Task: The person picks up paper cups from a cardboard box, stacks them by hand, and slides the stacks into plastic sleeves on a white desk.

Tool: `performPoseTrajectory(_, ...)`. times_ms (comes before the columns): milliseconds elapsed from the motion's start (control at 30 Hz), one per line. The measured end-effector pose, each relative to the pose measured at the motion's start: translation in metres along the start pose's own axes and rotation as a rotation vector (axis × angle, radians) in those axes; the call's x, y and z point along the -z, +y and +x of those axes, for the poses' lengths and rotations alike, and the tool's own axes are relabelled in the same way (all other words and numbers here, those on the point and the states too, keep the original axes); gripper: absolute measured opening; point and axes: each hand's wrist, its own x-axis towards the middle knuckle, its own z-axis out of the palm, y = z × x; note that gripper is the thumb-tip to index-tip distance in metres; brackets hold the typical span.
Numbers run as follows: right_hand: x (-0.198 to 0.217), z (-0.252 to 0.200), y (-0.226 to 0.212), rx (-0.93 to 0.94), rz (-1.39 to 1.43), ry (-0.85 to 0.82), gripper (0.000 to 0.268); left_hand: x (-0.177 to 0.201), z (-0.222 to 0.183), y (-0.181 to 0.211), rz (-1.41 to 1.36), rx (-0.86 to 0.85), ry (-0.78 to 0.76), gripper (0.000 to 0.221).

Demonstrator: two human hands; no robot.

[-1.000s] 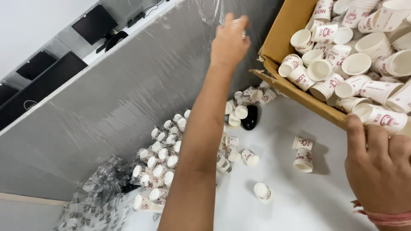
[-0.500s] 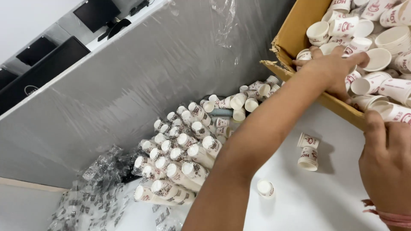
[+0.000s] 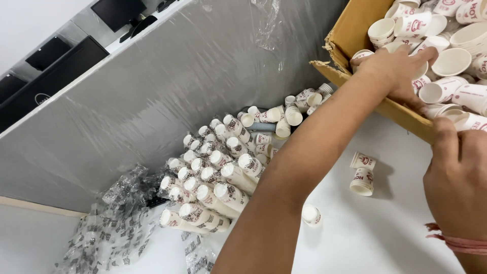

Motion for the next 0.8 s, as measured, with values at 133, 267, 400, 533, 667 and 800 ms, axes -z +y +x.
performPoseTrajectory(133,0.002,-0.002,-0.006,0.006,-0.09,0.042,0.025,0.025,-0.023,0.008,-0.024,0.144,-0.071,0.123)
performPoseTrajectory(267,0.001,-0.009,-0.003,0.054,-0.177,0.018,0.028,0.017,-0.016,0.01,-0.037,0.211,-0.093,0.122)
performPoseTrajectory(400,-0.003,-0.008,-0.001,0.056,-0.186,0.018,0.021,0.006,-0.009,0.015,0.029,0.22,-0.007,0.13)
performPoseTrajectory(533,-0.003,-0.009,-0.003,0.059,-0.21,0.047,0.025,0.009,-0.014,0.016,0.364,0.113,0.213,0.109)
performPoseTrajectory(667,-0.006,-0.011,-0.004,0.05,-0.204,0.041,0.031,-0.016,0.009,-0.019,0.405,0.088,0.29,0.096)
performPoseTrajectory(800,0.001,-0.007,-0.004,0.058,-0.209,0.02,0.027,-0.028,0.019,-0.045,0.344,0.262,0.444,0.062)
